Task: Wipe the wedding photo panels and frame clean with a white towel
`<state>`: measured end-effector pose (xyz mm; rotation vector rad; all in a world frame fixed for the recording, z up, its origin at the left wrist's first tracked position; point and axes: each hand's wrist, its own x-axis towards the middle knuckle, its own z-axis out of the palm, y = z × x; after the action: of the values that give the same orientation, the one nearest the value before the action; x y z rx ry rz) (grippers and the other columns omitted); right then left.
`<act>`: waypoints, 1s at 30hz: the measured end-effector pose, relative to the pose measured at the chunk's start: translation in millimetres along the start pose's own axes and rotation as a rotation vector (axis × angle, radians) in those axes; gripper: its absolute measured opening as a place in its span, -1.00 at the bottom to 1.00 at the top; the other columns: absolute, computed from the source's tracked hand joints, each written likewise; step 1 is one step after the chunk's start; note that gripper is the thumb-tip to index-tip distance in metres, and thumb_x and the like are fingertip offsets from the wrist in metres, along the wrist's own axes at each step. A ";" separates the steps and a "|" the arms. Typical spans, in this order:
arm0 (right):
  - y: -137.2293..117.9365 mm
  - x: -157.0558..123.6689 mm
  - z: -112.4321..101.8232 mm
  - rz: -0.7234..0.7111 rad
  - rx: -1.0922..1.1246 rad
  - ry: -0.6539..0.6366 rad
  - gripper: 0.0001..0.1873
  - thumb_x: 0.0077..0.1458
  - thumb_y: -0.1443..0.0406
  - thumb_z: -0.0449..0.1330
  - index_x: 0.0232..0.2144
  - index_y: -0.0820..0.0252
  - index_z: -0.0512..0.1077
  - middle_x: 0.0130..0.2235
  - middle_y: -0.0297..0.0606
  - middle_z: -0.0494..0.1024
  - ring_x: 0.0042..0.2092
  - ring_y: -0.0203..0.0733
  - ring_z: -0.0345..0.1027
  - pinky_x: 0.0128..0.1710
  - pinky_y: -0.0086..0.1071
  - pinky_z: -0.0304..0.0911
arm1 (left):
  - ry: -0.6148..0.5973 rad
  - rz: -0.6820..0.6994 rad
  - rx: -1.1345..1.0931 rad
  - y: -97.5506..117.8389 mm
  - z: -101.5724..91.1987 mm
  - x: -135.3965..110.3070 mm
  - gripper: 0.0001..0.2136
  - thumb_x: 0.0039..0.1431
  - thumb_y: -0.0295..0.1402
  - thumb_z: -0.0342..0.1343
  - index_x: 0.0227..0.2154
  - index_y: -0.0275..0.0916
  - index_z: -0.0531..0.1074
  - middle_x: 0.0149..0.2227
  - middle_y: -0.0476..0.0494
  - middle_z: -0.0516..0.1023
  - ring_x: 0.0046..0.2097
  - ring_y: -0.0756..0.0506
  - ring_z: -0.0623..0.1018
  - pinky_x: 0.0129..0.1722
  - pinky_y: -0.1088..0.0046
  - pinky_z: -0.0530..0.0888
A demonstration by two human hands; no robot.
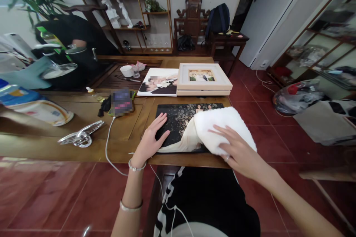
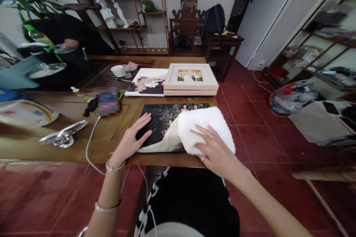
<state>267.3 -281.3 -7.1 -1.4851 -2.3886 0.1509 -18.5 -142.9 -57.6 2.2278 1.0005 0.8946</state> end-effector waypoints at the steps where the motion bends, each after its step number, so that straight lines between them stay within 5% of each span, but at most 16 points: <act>1: -8.5 -8.5 -1.8 -0.002 0.000 -0.017 -0.74 -0.05 0.52 0.05 -0.40 0.19 0.49 0.23 -0.10 0.28 0.31 0.08 -0.05 0.24 0.16 -0.03 | 0.002 0.001 0.000 -0.1 0.2 -0.1 -0.56 0.25 -0.26 0.03 0.17 -0.20 0.28 0.27 -0.21 0.23 0.31 -0.18 0.16 0.28 0.09 0.13; 8: -32.8 -23.6 -12.2 -0.034 0.043 -0.126 -0.79 -0.05 0.50 0.09 -0.43 0.17 0.47 0.25 -0.17 0.25 0.30 0.06 -0.01 0.25 0.13 -0.01 | 0.005 0.014 0.006 -0.8 0.3 -0.3 -0.56 0.25 -0.26 0.04 0.17 -0.22 0.28 0.27 -0.22 0.22 0.31 -0.18 0.17 0.29 0.11 0.14; 22: 55.1 84.3 10.9 0.052 -0.057 0.058 -0.72 0.23 0.30 0.04 -0.08 0.23 0.46 0.14 0.03 0.38 0.26 0.06 0.08 0.23 0.13 -0.04 | -0.010 0.013 0.011 -1.5 0.0 -0.8 -0.56 0.25 -0.28 0.04 0.18 -0.21 0.27 0.27 -0.21 0.22 0.31 -0.16 0.16 0.29 0.13 0.14; 30: -0.3 47.3 17.1 -0.027 -0.066 0.003 -0.73 0.06 0.46 0.08 -0.23 0.25 0.52 0.21 0.02 0.30 0.31 0.16 -0.07 0.23 0.22 -0.13 | -0.005 0.004 0.012 -0.7 0.0 -0.5 -0.56 0.25 -0.27 0.04 0.17 -0.23 0.28 0.27 -0.22 0.22 0.31 -0.16 0.17 0.29 0.14 0.14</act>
<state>242.3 -238.1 -13.0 -1.4799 -2.4328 0.0639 -19.0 -142.8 -58.2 2.2417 1.0015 0.8868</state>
